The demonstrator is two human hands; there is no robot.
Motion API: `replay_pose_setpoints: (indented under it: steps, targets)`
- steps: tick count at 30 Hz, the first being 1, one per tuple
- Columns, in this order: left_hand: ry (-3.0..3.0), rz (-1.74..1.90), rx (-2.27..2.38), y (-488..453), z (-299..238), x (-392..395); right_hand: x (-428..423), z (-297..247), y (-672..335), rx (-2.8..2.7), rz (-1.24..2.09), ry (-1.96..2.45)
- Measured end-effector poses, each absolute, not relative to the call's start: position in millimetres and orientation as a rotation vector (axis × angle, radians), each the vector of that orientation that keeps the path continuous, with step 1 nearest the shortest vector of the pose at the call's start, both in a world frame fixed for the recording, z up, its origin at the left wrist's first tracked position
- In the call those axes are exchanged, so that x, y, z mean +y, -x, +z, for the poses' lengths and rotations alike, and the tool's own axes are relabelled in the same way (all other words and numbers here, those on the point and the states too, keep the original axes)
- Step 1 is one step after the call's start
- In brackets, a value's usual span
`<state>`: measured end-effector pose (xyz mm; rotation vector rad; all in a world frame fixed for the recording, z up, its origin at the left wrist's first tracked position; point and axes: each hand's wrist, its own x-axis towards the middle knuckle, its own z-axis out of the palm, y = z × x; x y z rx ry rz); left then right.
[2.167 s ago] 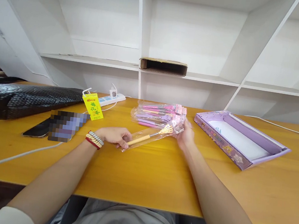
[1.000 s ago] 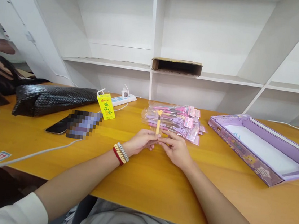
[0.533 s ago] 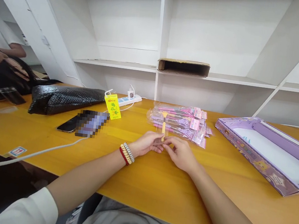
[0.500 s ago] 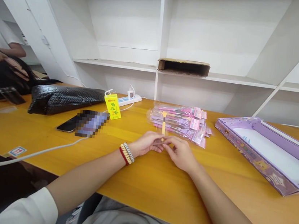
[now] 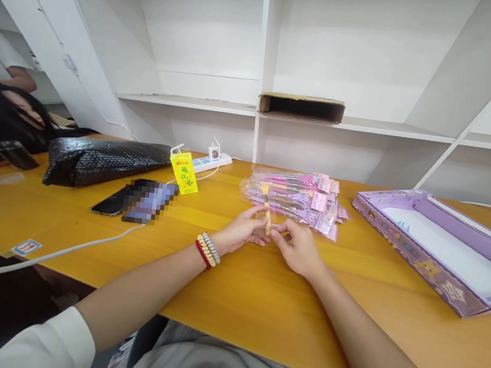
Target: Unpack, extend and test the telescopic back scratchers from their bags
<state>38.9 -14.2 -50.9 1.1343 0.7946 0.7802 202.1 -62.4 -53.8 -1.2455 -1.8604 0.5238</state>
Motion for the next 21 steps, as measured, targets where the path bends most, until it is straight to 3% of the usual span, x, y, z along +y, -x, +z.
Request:
replay_pose_setpoints:
  steps: [8, 21]
  targets:
    - [-1.262, 0.801, 0.718, -37.9, -48.7, -13.9, -52.4, -65.6, -208.2, -1.63, 0.638, 1.182]
    - [-1.427, 0.843, 0.856, -40.0, -48.8, -19.9, -54.7, -60.5, -206.8, -1.653, 0.497, 1.248]
